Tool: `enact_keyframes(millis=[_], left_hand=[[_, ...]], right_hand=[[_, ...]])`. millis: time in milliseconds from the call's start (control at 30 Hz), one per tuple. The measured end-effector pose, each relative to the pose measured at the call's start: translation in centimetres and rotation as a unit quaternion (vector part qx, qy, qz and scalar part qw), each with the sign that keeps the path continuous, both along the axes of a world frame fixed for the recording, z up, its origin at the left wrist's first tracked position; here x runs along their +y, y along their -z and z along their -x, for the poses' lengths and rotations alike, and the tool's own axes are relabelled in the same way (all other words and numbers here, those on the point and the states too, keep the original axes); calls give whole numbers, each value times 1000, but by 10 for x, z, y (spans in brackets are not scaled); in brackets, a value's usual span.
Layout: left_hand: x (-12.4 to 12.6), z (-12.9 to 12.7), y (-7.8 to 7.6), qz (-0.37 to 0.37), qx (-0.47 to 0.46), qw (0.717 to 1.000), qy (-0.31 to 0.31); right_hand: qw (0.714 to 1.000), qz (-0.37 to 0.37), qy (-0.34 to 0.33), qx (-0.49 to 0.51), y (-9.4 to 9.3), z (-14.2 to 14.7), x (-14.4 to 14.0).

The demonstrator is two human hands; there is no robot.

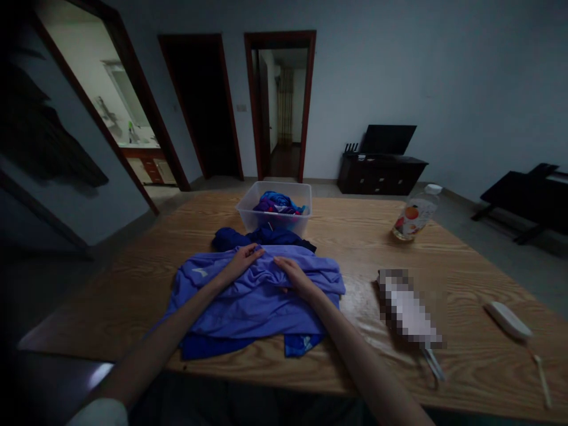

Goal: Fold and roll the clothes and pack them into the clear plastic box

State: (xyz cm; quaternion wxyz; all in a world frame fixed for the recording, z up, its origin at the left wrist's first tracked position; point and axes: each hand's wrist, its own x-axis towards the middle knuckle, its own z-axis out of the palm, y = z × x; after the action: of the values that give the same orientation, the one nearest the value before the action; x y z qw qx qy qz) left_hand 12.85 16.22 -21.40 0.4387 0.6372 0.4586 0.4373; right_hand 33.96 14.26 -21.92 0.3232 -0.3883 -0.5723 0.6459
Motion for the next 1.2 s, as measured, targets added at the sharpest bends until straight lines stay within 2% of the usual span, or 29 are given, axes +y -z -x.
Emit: enact_keyframes(millis=[133, 267, 433, 567, 667, 833, 1033, 1200], left_hand=[[-1, 2, -1, -11, 2, 1000, 17], [-4, 2, -7, -28, -6, 1000, 3], [-7, 0, -10, -52, -20, 998, 14], [-5, -1, -6, -69, -32, 997, 28], [-3, 0, -2, -80, -36, 996, 17], [-4, 1, -2, -96, -11, 995, 2], [-11, 1, -8, -110, 40, 993, 28], [-9, 1, -6, -113, 43, 992, 28]], right_hand=[[999, -20, -3, 33, 4, -1, 1], [992, -123, 15, 2, 0, -4, 8], [951, -296, 43, -77, -21, 2, 10], [919, -373, 47, -117, -25, 16, 11], [914, -384, 61, -117, -15, 20, 19], [931, -343, 94, -76, 4, 16, 26], [941, -319, 111, -22, 8, 20, 15], [912, -384, 140, -47, 7, 24, 11]])
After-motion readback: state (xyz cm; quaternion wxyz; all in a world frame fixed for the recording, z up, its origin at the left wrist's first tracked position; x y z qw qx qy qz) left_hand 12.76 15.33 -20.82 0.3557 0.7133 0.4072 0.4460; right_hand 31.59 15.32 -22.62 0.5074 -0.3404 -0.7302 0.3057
